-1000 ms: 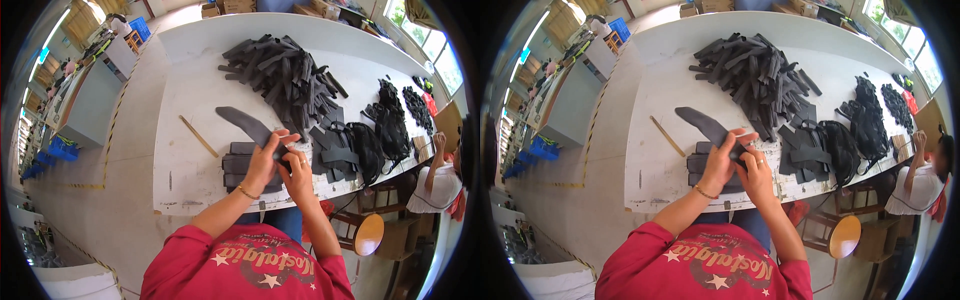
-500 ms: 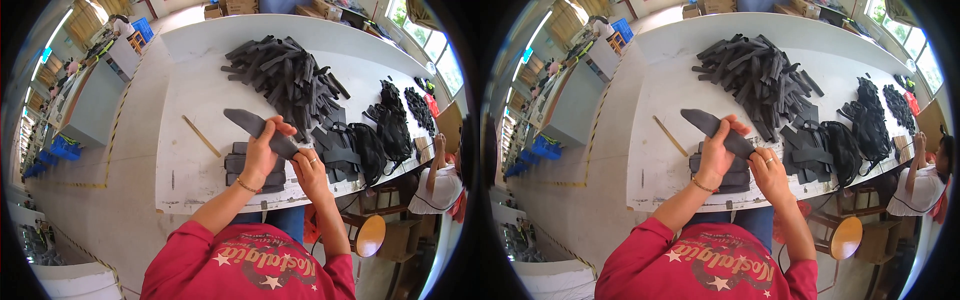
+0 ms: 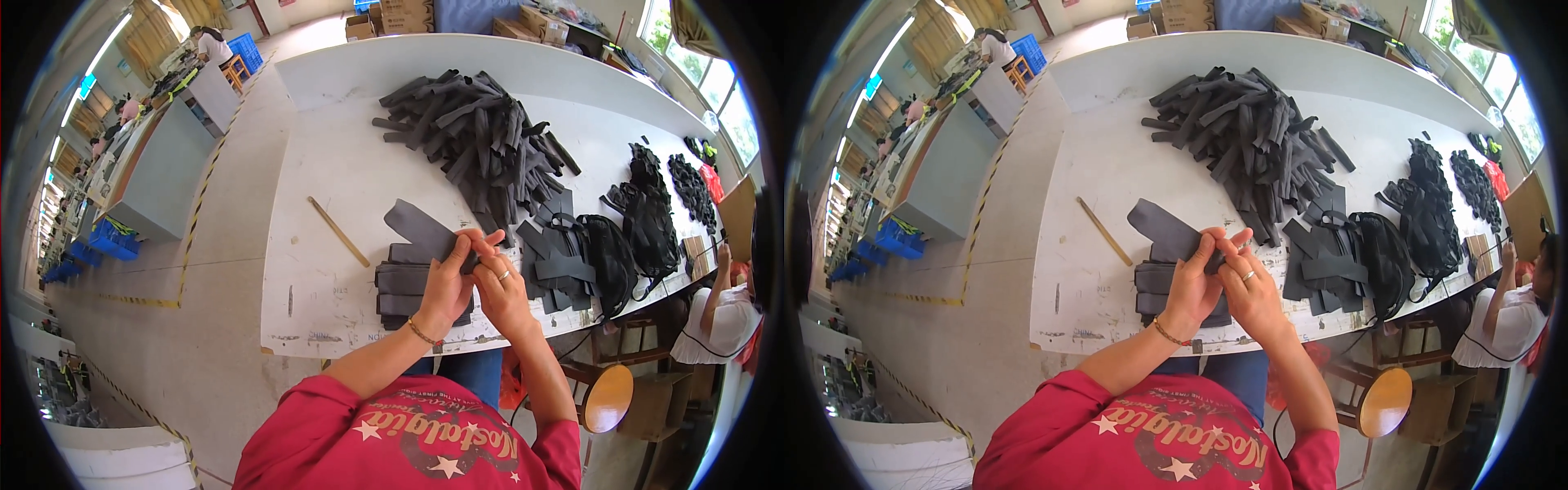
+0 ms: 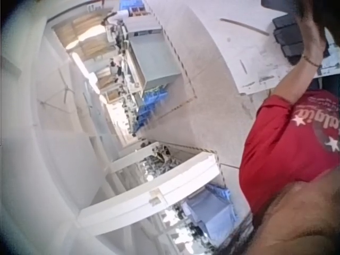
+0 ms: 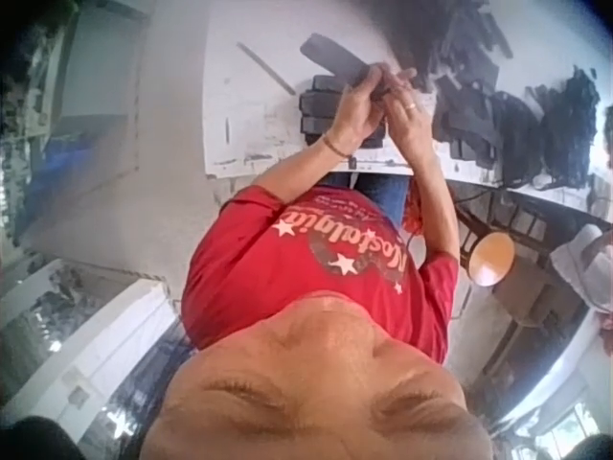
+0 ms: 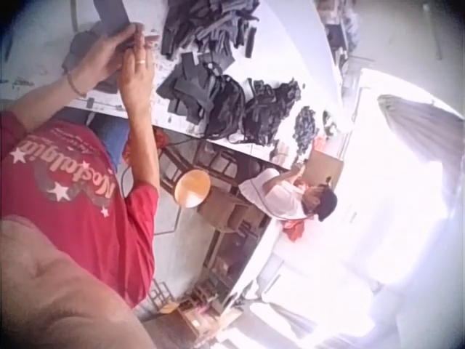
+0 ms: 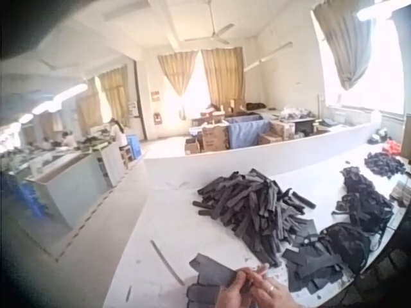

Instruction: Handling and inspecting grey foam rectangular pieces at an assembly workstation.

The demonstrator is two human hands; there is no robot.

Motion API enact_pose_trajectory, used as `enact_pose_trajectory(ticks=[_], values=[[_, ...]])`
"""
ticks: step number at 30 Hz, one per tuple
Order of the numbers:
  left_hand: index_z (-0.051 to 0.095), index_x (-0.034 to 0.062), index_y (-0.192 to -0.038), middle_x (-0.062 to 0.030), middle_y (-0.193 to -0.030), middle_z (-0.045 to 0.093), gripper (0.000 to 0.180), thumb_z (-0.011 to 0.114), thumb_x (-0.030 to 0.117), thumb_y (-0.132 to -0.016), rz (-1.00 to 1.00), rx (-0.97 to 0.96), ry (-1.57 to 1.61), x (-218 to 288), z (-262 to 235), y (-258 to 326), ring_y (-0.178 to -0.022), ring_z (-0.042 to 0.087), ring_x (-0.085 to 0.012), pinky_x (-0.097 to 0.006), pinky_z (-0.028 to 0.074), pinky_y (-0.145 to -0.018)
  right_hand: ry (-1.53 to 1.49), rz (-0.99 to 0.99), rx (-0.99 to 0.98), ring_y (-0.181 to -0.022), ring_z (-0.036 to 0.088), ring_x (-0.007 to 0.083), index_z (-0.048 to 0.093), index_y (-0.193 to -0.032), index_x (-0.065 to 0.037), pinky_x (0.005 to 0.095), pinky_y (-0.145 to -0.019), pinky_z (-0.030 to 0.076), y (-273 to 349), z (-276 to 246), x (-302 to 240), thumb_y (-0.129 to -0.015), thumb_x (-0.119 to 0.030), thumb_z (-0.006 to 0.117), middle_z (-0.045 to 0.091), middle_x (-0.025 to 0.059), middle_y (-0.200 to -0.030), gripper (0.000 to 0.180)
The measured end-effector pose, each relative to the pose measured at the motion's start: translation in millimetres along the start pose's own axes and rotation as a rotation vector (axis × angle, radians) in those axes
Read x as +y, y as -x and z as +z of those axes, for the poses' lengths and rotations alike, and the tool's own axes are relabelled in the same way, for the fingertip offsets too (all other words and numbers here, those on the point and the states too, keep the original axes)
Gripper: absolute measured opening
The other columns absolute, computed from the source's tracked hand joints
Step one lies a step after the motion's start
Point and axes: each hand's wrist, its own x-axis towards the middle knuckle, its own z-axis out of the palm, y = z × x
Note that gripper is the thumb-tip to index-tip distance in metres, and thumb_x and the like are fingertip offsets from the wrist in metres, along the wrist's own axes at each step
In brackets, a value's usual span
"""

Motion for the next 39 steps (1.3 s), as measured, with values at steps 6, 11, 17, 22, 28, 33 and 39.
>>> enact_pose_trajectory(ticks=[6,11,17,22,28,33,39], values=[[0.057,0.0049,-0.111,-0.0088,-0.098,0.067,0.025,0.05,0.027,-0.1,-0.049,0.07,0.017,7.8,2.0,4.4,-0.125,0.052,-0.0305,-0.04,0.043,-0.103,0.005,-0.009,-0.012,-0.089,0.061,0.0365,0.057,-0.091,0.001,0.0426,-0.073,0.052,1.3,3.7,-1.8,-0.071,0.004,0.071,0.059,0.0167,-0.104,0.024],[0.058,0.0035,-0.113,-0.0116,-0.098,0.068,0.027,0.048,0.026,-0.101,-0.006,0.066,-0.068,9.9,-6.4,-0.7,-0.119,0.056,-0.0285,-0.038,0.047,-0.096,-0.037,0.119,-0.05,-0.09,0.061,0.0326,0.058,-0.092,0.0,0.0376,-0.073,0.051,3.1,3.4,-9.1,-0.075,0.001,0.071,0.059,0.0158,-0.107,0.022],[0.057,0.0052,-0.113,-0.0106,-0.106,0.068,0.029,0.046,0.03,-0.102,0.081,0.084,-0.03,28.7,-2.8,-14.4,-0.127,0.05,-0.029,-0.043,0.043,-0.102,-0.792,0.779,0.401,-0.095,0.052,0.0097,0.06,-0.083,0.0,0.0246,-0.081,0.043,0.9,28.4,-24.8,-0.089,-0.004,0.065,0.055,0.0038,-0.109,0.008],[0.058,0.0108,-0.116,-0.0068,-0.111,0.067,0.027,0.049,0.03,-0.1,0.115,-0.111,-0.092,41.5,-20.4,-23.4,-0.132,0.044,-0.0285,-0.05,0.041,-0.104,-0.931,0.908,0.391,-0.095,0.058,0.0142,0.055,-0.118,0.0,0.0285,-0.082,0.048,20.1,-5.3,-19.4,-0.095,-0.014,0.056,0.055,0.008,-0.116,0.027],[0.057,0.0031,-0.119,-0.0134,-0.104,0.068,0.035,0.059,0.028,-0.095,0.081,0.046,-0.119,44.5,-18.6,-8.9,-0.112,0.06,-0.0329,-0.046,0.051,-0.094,-0.531,0.757,0.331,-0.075,0.056,0.0141,0.062,-0.087,0.002,0.0262,-0.068,0.045,-9.8,9.8,-29.7,-0.085,-0.001,0.067,0.059,0.004,-0.08,0.007],[0.06,0.0014,-0.114,-0.0137,-0.102,0.068,0.027,0.064,0.018,-0.092,0.157,0.18,-0.15,65.6,-48.9,-3.6,-0.098,0.066,-0.0318,-0.046,0.055,-0.089,-0.369,0.469,0.366,-0.068,0.059,0.0169,0.062,-0.086,0.0,0.0275,-0.063,0.047,2.0,8.6,-18.0,-0.076,0.007,0.073,0.06,0.0089,-0.078,0.016],[0.061,0.0009,-0.112,-0.0145,-0.102,0.068,0.024,0.063,0.015,-0.093,0.144,0.225,-0.071,63.4,-60.2,-1.0,-0.097,0.066,-0.0317,-0.045,0.054,-0.09,-0.703,0.768,0.349,-0.073,0.056,0.0089,0.063,-0.085,0.0,0.0222,-0.067,0.044,8.4,20.8,-13.5,-0.081,0.002,0.072,0.061,0.0013,-0.079,0.01]])
